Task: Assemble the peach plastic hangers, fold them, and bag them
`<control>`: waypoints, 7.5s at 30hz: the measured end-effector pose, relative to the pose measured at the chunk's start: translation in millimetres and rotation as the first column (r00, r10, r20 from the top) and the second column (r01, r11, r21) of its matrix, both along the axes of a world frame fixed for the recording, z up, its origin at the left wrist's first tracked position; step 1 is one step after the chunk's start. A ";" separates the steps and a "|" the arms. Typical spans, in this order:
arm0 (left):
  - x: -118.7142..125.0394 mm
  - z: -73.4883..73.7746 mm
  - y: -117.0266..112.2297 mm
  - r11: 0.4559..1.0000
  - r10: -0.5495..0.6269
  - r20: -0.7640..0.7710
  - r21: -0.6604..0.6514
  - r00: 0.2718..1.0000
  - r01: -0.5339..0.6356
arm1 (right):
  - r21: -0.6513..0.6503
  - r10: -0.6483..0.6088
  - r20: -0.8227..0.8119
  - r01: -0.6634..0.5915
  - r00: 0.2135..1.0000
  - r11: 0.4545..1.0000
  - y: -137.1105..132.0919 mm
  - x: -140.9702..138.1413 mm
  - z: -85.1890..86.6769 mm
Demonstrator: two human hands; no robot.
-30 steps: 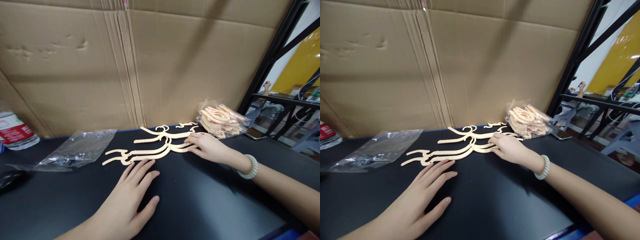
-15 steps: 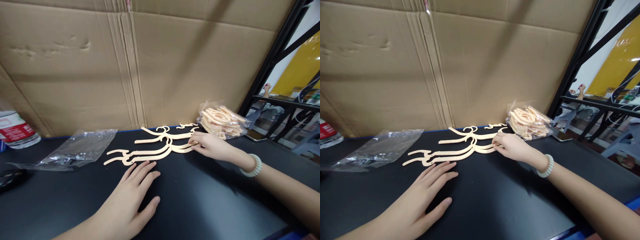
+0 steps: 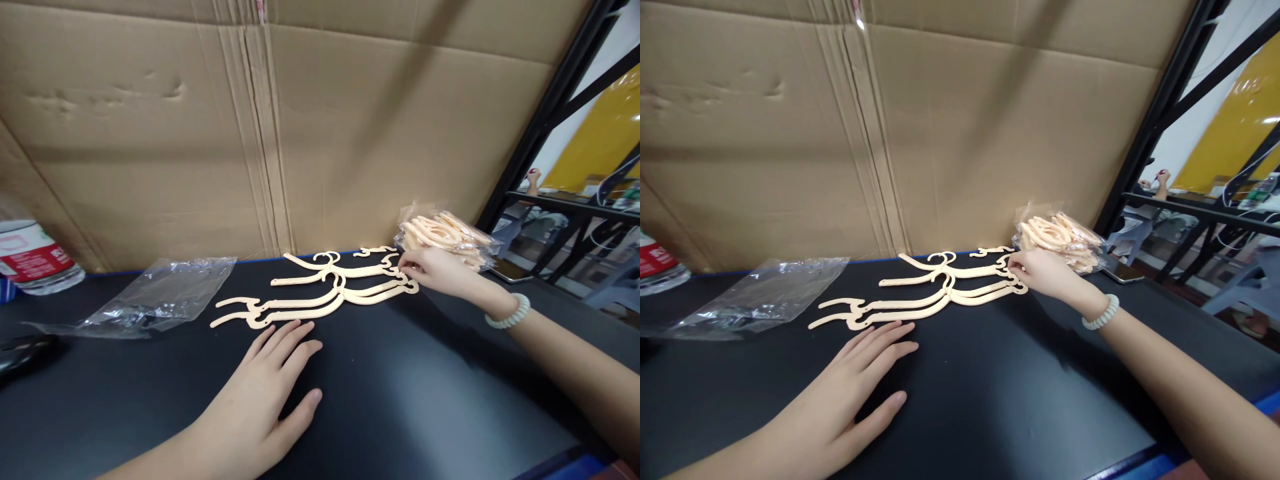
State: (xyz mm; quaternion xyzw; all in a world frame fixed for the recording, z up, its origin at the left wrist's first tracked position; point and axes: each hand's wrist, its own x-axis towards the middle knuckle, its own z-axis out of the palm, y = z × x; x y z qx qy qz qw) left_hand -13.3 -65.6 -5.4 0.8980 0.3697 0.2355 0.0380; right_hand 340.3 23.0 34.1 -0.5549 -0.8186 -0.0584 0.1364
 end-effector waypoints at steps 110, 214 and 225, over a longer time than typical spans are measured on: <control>-1.2 11.3 27.3 0.637 0.499 0.768 -0.639 0.402 0.431 | 0.222 0.319 -0.431 -0.244 0.844 0.944 -20.9 -71.8 38.5; -2.1 15.8 27.9 0.579 0.538 0.754 -0.656 0.378 0.485 | 0.605 0.458 -0.151 -0.285 0.876 0.744 -70.3 -83.0 -21.3; -0.1 13.8 25.0 0.633 0.539 0.767 -0.642 0.349 0.433 | 0.489 0.275 -0.352 -0.075 0.895 0.869 -69.6 -87.3 -18.2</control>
